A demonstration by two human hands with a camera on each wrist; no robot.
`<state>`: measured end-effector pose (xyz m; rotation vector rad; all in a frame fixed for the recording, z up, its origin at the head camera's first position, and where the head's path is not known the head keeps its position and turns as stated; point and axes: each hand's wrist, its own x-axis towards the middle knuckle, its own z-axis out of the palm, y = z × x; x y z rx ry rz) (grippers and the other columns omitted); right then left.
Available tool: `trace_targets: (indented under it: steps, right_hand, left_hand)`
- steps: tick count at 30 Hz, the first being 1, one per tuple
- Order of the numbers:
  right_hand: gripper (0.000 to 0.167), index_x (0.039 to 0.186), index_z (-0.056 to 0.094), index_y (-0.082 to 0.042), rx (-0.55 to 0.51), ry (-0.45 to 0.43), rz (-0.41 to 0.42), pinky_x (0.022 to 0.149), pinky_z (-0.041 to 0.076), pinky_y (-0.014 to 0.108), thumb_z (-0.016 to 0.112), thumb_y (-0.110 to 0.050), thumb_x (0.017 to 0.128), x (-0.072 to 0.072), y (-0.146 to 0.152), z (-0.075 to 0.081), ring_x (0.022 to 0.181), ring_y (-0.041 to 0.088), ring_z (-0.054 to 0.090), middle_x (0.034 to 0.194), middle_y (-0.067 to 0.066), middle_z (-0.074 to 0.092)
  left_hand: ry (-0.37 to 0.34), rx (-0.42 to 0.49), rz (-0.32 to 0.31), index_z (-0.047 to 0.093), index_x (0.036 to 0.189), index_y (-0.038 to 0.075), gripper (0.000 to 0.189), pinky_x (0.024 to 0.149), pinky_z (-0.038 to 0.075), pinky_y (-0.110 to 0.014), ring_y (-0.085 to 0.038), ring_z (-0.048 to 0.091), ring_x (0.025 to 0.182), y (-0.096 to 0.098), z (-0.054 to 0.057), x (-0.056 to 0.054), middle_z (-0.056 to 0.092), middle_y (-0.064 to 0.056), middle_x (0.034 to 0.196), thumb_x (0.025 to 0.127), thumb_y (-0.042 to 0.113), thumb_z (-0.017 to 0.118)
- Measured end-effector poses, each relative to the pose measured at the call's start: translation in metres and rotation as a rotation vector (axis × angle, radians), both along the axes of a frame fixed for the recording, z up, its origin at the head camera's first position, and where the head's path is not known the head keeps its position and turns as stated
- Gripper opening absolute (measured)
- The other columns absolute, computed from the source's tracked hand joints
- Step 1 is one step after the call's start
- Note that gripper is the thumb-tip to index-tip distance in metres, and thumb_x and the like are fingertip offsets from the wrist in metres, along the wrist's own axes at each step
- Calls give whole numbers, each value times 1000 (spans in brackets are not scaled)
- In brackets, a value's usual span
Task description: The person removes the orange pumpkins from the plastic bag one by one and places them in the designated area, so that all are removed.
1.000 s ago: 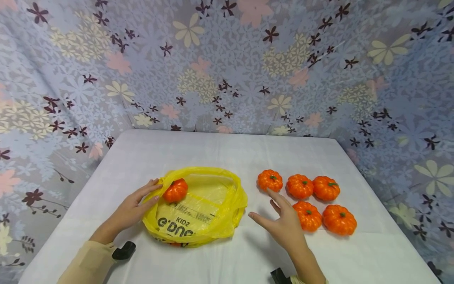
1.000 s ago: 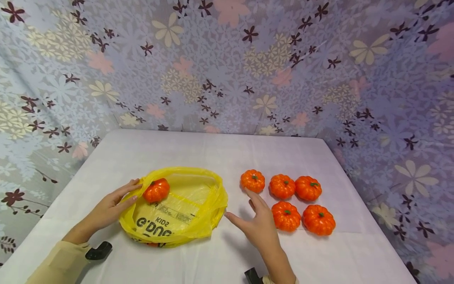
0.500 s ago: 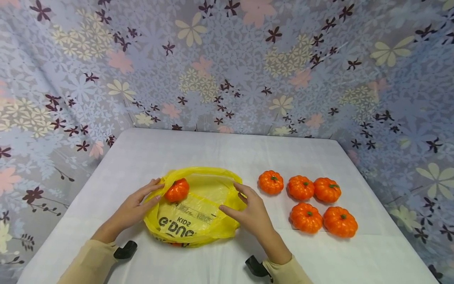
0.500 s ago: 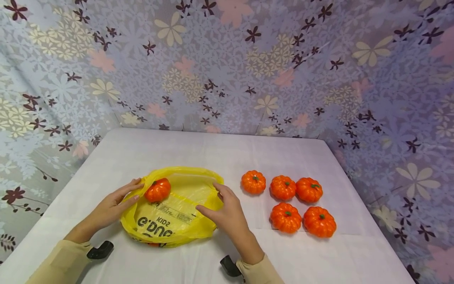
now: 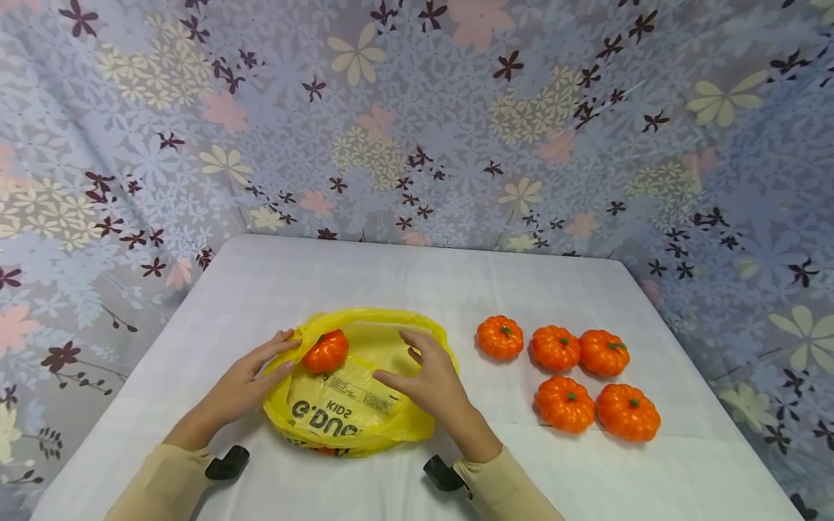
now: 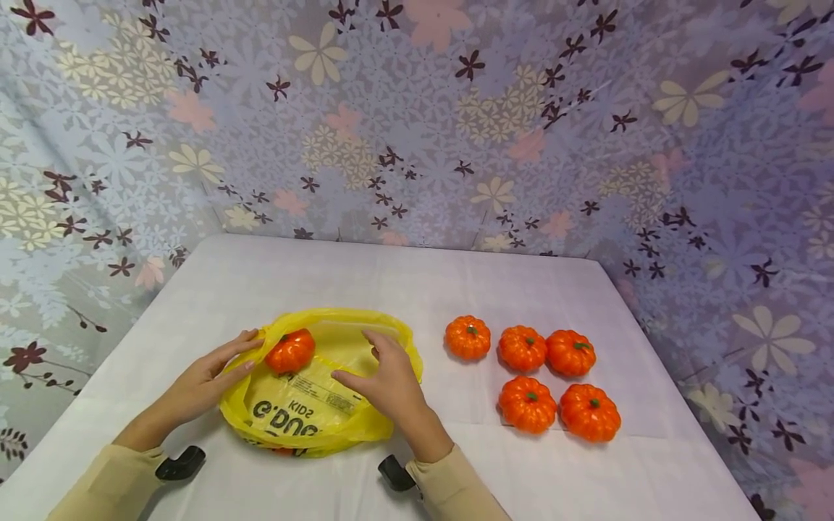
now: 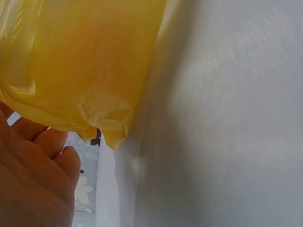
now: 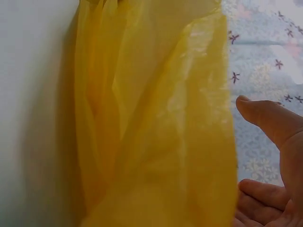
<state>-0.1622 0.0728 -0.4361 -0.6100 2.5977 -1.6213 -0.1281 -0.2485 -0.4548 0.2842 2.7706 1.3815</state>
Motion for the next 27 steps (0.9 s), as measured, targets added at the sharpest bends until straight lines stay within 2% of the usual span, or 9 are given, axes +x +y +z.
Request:
trace_targets:
  steps: [7,12,18,27]
  right_hand:
    - [82,145,50,0,85,11,14,103,49,44,87,-35,81,-7,-12,-7,129,35,53,145,16,51]
    - [85,147,48,-2,158,-15,38,102,49,42,85,-41,81,-11,-23,-7,127,35,55,147,12,51]
    - [84,146,50,-3,173,-23,45,102,49,40,85,-43,81,-18,-42,-8,126,32,56,146,10,53]
    - [88,145,52,-3,221,-10,32,104,48,41,87,-47,77,-26,-60,-18,128,30,54,145,12,54]
  left_hand:
    - [27,5,-18,55,145,14,44,113,18,-70,-39,20,150,1,-4,2,32,-11,162,104,30,58]
    - [61,16,-27,56,144,12,43,113,19,-70,-41,21,149,3,-3,2,33,-14,160,104,27,59]
    - [56,11,-24,55,144,12,43,113,18,-70,-40,20,149,3,-2,2,32,-13,161,104,28,58]
    - [52,20,-37,55,144,13,43,112,18,-71,-41,20,149,5,1,8,32,-13,161,104,28,58]
